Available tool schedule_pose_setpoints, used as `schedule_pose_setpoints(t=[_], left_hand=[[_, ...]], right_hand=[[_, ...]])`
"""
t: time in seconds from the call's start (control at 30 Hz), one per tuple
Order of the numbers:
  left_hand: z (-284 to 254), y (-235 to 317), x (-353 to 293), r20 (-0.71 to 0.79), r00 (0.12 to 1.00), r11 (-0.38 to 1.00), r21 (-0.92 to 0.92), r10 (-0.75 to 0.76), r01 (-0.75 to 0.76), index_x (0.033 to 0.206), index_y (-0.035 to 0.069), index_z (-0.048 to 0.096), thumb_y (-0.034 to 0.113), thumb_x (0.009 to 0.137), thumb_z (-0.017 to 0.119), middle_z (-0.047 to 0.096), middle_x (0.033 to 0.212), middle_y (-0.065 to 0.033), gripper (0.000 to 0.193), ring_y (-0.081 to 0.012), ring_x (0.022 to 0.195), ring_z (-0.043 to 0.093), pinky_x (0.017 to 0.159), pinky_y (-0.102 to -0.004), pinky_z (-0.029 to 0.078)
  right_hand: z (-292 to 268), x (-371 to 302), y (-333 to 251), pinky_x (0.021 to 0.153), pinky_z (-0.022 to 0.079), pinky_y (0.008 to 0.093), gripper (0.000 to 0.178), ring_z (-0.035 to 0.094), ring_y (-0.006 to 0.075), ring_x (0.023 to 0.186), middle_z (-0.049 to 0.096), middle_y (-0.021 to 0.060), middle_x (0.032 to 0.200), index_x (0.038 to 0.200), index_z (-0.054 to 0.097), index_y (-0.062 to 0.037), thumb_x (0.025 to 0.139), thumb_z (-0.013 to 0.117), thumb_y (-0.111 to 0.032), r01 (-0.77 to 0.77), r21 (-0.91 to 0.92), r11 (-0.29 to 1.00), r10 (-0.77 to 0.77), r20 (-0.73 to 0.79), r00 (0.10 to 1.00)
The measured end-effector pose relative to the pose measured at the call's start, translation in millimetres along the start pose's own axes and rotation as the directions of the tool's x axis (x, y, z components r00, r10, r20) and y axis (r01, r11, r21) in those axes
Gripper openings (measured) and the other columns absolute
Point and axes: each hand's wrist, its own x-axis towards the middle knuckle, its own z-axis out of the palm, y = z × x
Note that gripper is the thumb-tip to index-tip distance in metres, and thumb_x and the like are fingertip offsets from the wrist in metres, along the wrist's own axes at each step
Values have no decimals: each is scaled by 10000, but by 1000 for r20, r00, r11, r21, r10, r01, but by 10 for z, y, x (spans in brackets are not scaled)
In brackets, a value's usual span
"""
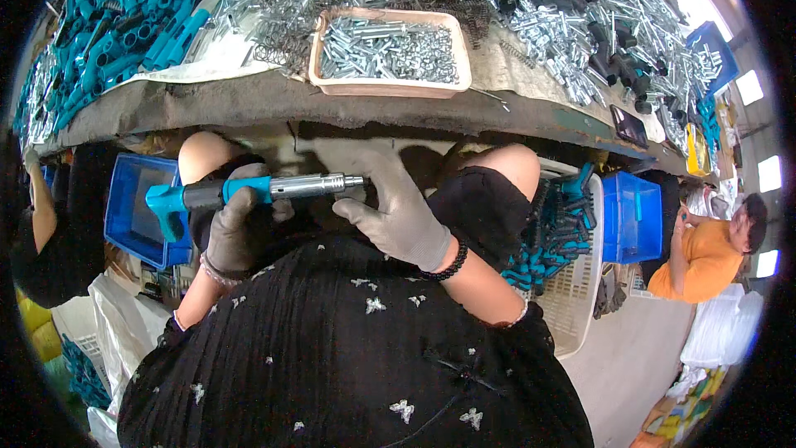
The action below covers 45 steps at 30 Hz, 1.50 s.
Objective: The person assembles tools by hand, fitting metal rods, springs, and pins into sleeves, then attaching plastic handle casings over the mechanisms.
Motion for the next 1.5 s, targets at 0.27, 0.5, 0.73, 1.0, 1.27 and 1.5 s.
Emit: schedule_pose_setpoints(t=[0.27,0.5,0.73,1.0,1.27,1.5], left_hand=[[32,-20,1,-33,999,998,-50,-25,23,1260,71,484,247,905,663,628,1132,-161,435,-239,932,621,844,-411,524],[25,-27,-4,-70,996,998,-1,-55,55,1256,52,489,215,912,635,645,1074,-174,408,-240,907,638,841,-404,536],[-20,-68,3,33,999,999,-30,-26,27,1243,36,498,179,917,603,648,1057,-164,371,-232,893,652,845,-399,553],[193,-184,621,505,845,239,811,176,-534,1074,95,637,225,842,753,660,1043,-80,290,-242,947,659,815,-389,529],[-83,-435,1272,267,900,-385,834,-344,-395,1234,171,619,335,795,763,659,1099,-116,490,-332,1037,649,853,-454,521],[-935,-405,1542,74,993,-177,980,-89,-89,1236,6,581,274,870,644,660,1094,-272,458,-420,1042,641,917,-472,504]], right_hand=[[-77,-106,39,739,486,291,344,600,138,814,639,67,899,1153,592,24,992,646,-275,-257,75,964,246,130,961],[-4,-159,162,699,416,391,267,534,296,756,555,145,798,935,632,-21,884,735,-262,-267,25,963,265,59,962],[7,-160,45,723,461,314,428,573,151,727,579,65,844,975,614,5,1012,569,-419,-341,84,936,324,165,932],[-356,-251,658,816,520,351,707,648,225,817,668,145,966,1224,584,-15,1015,342,-645,-817,425,389,770,336,542],[-648,13,546,602,544,293,344,678,168,691,695,132,849,1062,646,65,858,672,-211,-920,264,292,863,343,372],[-435,34,1166,563,533,288,256,649,161,616,671,104,744,904,687,46,866,679,-207,-977,18,213,957,199,213]])
